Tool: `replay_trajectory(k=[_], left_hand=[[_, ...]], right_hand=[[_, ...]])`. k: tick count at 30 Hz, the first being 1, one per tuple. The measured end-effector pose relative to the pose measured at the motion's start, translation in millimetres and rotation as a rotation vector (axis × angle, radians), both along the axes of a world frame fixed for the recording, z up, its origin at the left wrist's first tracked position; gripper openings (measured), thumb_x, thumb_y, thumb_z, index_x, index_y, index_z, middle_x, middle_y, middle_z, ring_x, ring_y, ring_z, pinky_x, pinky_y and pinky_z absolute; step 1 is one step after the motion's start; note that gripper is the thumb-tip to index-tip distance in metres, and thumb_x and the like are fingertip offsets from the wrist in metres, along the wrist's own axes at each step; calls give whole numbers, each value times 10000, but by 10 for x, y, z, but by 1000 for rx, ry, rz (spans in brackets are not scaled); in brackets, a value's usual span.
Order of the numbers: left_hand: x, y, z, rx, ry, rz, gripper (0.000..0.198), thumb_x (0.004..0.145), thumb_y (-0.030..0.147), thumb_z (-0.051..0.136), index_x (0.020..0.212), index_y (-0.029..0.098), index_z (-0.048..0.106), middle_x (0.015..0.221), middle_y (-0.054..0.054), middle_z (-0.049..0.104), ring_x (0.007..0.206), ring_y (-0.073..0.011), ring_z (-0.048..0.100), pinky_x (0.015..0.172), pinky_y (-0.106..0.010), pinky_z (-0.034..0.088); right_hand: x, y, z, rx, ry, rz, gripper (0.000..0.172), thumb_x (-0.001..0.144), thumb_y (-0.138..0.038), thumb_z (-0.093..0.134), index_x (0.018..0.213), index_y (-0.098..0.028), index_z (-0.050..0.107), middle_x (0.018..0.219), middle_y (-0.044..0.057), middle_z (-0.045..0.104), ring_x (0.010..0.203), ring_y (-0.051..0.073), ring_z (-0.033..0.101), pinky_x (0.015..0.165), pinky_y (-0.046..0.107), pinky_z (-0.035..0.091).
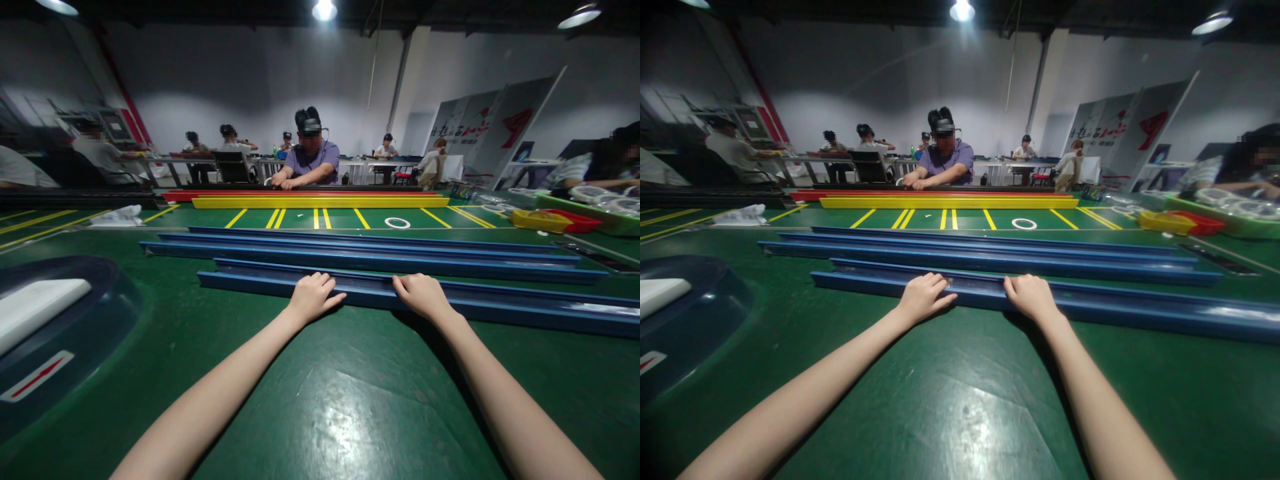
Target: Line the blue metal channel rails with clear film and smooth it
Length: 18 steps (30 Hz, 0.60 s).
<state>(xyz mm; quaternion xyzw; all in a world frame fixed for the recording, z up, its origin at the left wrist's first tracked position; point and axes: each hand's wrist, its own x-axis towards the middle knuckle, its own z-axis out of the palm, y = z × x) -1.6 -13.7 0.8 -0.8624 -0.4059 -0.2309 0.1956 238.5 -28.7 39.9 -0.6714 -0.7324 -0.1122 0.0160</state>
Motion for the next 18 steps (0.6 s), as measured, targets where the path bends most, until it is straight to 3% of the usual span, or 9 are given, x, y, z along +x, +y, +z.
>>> replay_trajectory(k=[18], left_hand=[[8,0,1,31,33,27,421,832,489,308,683,167,534,682,-40,566,648,-147,511,544,-252,332]], right_hand=[[-8,-4,6,12,-1,9,530,848,-369,184,694,-185,657,753,90,656,721,197,603,579,252,373]])
